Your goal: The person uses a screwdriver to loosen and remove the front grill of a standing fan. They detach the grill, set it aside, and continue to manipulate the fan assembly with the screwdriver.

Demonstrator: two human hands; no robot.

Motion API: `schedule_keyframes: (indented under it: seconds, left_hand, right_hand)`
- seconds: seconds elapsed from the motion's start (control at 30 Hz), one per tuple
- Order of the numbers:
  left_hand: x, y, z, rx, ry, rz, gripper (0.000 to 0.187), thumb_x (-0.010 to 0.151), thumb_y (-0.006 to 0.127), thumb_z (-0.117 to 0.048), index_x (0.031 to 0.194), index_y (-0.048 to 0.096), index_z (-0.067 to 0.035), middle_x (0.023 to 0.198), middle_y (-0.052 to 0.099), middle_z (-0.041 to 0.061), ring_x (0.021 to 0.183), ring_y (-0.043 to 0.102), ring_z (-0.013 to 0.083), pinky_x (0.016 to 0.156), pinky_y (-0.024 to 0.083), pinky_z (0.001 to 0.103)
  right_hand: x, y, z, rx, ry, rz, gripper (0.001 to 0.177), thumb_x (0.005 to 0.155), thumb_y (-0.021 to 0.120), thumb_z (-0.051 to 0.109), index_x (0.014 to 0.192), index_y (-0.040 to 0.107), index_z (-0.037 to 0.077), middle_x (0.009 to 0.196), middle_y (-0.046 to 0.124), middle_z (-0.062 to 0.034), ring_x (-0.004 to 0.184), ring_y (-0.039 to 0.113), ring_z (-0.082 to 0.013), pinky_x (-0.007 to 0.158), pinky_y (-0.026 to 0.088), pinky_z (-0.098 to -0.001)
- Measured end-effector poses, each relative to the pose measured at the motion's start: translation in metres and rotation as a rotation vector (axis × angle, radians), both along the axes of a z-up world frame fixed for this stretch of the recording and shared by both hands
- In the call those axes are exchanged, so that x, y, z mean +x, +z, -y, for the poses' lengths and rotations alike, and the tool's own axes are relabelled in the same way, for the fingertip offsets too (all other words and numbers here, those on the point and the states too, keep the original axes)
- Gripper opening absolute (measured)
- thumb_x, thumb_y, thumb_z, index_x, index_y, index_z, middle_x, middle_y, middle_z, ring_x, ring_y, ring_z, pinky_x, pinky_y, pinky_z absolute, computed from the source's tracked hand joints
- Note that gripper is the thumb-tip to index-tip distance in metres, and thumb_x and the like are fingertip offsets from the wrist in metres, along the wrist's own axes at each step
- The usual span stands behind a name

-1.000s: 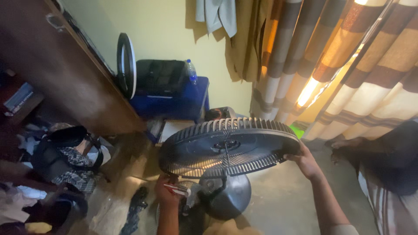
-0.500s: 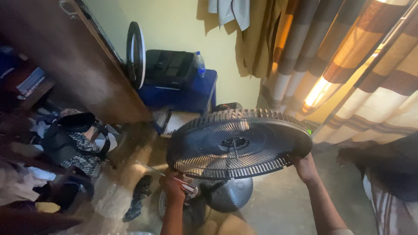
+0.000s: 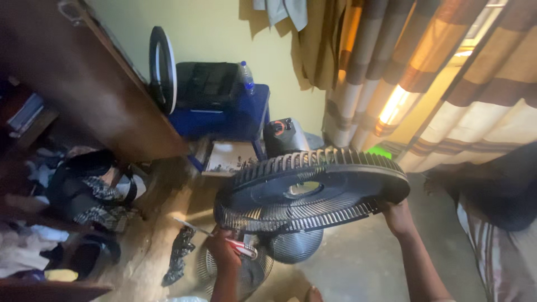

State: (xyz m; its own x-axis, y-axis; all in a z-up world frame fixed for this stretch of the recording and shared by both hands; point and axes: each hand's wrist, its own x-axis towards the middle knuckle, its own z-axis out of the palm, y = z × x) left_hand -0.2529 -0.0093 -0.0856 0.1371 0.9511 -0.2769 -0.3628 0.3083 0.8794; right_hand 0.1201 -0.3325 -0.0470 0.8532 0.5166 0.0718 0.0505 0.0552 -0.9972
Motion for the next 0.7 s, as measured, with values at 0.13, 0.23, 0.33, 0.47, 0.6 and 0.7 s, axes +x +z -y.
schedule_keyframes:
  seconds: [0.13, 0.23, 0.33, 0.47, 0.6, 0.7]
  left_hand:
    - [-0.012, 0.007, 0.010, 0.065, -0.054, 0.035, 0.017, 0.074, 0.055, -0.003, 0.085, 0.067, 0.001, 0.071, 0.062, 0.008, 0.058, 0.058, 0.0181, 0.054, 0.048, 0.031]
    - [-0.023, -0.003, 0.006, 0.077, -0.086, 0.065, 0.008, 0.075, 0.055, -0.002, 0.080, 0.061, 0.000, 0.068, 0.058, 0.008, 0.056, 0.056, 0.0184, 0.051, 0.047, 0.031]
    - [-0.039, -0.032, 0.009, -0.050, -0.094, -0.014, 0.006, 0.075, 0.056, -0.003, 0.080, 0.058, -0.001, 0.065, 0.055, 0.008, 0.053, 0.056, 0.0212, 0.046, 0.047, 0.035]
    - [-0.071, -0.072, 0.018, -0.110, -0.209, 0.033, 0.012, 0.079, 0.059, -0.009, 0.079, 0.052, 0.001, 0.060, 0.050, 0.010, 0.044, 0.056, 0.0249, 0.042, 0.051, 0.037]
    - [-0.095, -0.099, 0.024, -0.304, -0.271, -0.197, 0.013, 0.078, 0.058, -0.016, 0.081, 0.054, -0.003, 0.056, 0.053, 0.013, 0.039, 0.058, 0.0324, 0.033, 0.040, 0.040]
    - [-0.105, -0.110, 0.032, -0.344, -0.279, -0.292, 0.023, 0.080, 0.061, -0.016, 0.081, 0.058, 0.007, 0.054, 0.057, 0.020, 0.040, 0.061, 0.0347, 0.034, 0.045, 0.043]
  right_hand:
    - [-0.027, -0.011, 0.030, -0.197, -0.110, 0.104, 0.032, 0.087, 0.059, -0.008, 0.118, 0.066, -0.001, 0.103, 0.069, -0.0099, 0.093, 0.065, -0.0226, 0.078, 0.054, -0.0378]
    - [-0.052, -0.022, 0.048, -0.186, -0.139, 0.176, 0.039, 0.081, 0.058, -0.010, 0.118, 0.067, -0.003, 0.106, 0.070, -0.0109, 0.096, 0.064, -0.0225, 0.082, 0.054, -0.0375]
    - [-0.083, -0.033, 0.069, -0.276, -0.153, 0.177, 0.041, 0.083, 0.052, -0.006, 0.122, 0.062, 0.000, 0.111, 0.067, -0.0073, 0.098, 0.065, -0.0195, 0.082, 0.055, -0.0354]
    - [-0.127, -0.057, 0.089, -0.164, -0.246, -0.113, 0.039, 0.083, 0.055, -0.003, 0.121, 0.061, -0.001, 0.104, 0.067, -0.0083, 0.089, 0.064, -0.0209, 0.074, 0.054, -0.0364]
    - [-0.174, -0.083, 0.111, -0.221, -0.281, -0.215, 0.034, 0.082, 0.057, -0.001, 0.115, 0.064, -0.005, 0.095, 0.068, -0.0128, 0.081, 0.063, -0.0225, 0.068, 0.052, -0.0366]
    - [-0.204, -0.093, 0.125, -0.261, -0.291, -0.333, 0.028, 0.082, 0.058, 0.001, 0.107, 0.065, -0.006, 0.087, 0.069, -0.0153, 0.073, 0.064, -0.0243, 0.062, 0.051, -0.0378]
